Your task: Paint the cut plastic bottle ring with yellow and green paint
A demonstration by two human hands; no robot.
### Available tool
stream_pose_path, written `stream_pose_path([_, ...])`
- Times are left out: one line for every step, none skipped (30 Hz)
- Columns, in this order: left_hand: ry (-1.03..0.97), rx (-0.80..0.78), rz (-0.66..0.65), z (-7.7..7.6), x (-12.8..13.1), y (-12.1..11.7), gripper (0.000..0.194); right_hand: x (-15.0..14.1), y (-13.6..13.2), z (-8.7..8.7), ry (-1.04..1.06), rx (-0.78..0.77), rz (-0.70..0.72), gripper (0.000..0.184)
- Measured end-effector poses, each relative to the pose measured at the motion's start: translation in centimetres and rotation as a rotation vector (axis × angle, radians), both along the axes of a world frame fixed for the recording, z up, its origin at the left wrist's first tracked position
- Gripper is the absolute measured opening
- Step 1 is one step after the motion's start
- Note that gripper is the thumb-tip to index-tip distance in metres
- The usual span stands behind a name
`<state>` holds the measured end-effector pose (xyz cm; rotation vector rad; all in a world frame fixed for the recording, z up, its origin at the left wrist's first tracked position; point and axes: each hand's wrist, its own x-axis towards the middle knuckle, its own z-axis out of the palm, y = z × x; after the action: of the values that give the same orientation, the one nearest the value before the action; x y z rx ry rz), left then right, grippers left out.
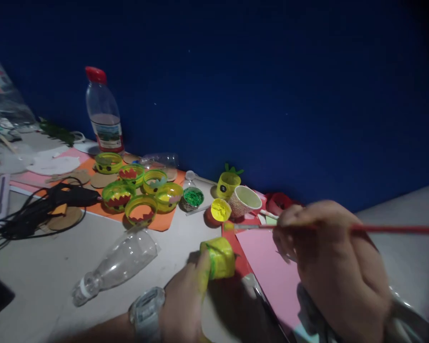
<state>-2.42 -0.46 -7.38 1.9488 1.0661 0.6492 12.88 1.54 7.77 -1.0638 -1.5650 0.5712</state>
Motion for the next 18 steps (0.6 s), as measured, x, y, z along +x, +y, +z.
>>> stream_pose_path([-0.016,-0.017,0.028,0.5,0.2,-0.2,0.059,0.3,-1.2,-0.1,-0.016,-0.003,0.023,0.034])
stream_pose_path([-0.033,-0.033,0.049,1.0,0.6,-0.5,0.056,0.7,-2.3,-0.3,-0.097,0.001,0.156,0.029])
stream_pose_path([-0.049,-0.048,0.066,1.5,1.0,-0.7,0.053,1.0,-3.1,-0.5,-0.096,0.014,0.146,0.027])
stream_pose_path([-0.068,-0.059,0.07,2.0,1.6,-0.9,0.052,1.3,-3.7,-0.7,-0.065,0.041,0.138,0.027])
stream_pose_path([-0.091,-0.07,0.073,2.5,2.1,-0.9,0.053,1.6,-4.2,-0.9,-0.099,0.006,0.155,0.028])
stream_pose_path([-0.118,-0.074,0.053,2.9,2.5,-0.9,0.056,1.8,-4.5,-0.9,-0.114,-0.018,0.157,0.032])
stream_pose_path([-0.135,-0.081,0.033,3.3,2.7,-0.8,0.059,2.0,-4.8,-1.0,-0.14,-0.046,0.159,0.035])
stream_pose_path([-0.155,-0.087,-0.01,3.7,2.6,-0.5,0.063,2.1,-5.0,-1.0,-0.176,-0.072,0.144,0.036])
stream_pose_path([-0.187,-0.086,-0.089,4.1,2.3,-0.2,0.068,2.1,-5.2,-1.0,-0.205,-0.083,0.106,0.035])
stream_pose_path([-0.242,-0.085,-0.239,4.4,1.8,0.2,0.073,2.1,-5.3,-1.0,-0.237,-0.096,0.056,0.033])
stream_pose_path([-0.301,-0.093,-0.365,4.8,1.2,0.5,0.077,1.9,-5.4,-0.9,-0.276,-0.116,0.012,0.031])
stream_pose_path([-0.343,-0.115,-0.423,5.1,0.4,0.9,0.078,1.7,-5.4,-0.9,-0.315,-0.138,-0.024,0.028])
stream_pose_path([-0.367,-0.169,-0.424,5.5,-0.3,1.2,0.077,1.4,-5.4,-0.9,-0.352,-0.161,-0.043,0.027])
stream_pose_path([-0.381,-0.218,-0.405,5.8,-0.9,1.4,0.075,1.1,-5.3,-0.9,-0.387,-0.183,-0.039,0.028])
stream_pose_path([-0.387,-0.26,-0.371,6.1,-1.5,1.5,0.073,0.7,-5.1,-0.9,-0.414,-0.198,-0.026,0.03])
stream_pose_path([-0.391,-0.293,-0.339,6.4,-1.8,1.5,0.073,0.4,-4.9,-0.9,-0.434,-0.201,-0.013,0.03])
stream_pose_path([-0.394,-0.312,-0.313,6.6,-2.1,1.4,0.074,0.1,-4.7,-1.0,-0.445,-0.198,-0.003,0.03])
stream_pose_path([-0.398,-0.325,-0.291,6.7,-2.1,1.3,0.077,-0.2,-4.5,-1.1,-0.449,-0.193,0.003,0.03])
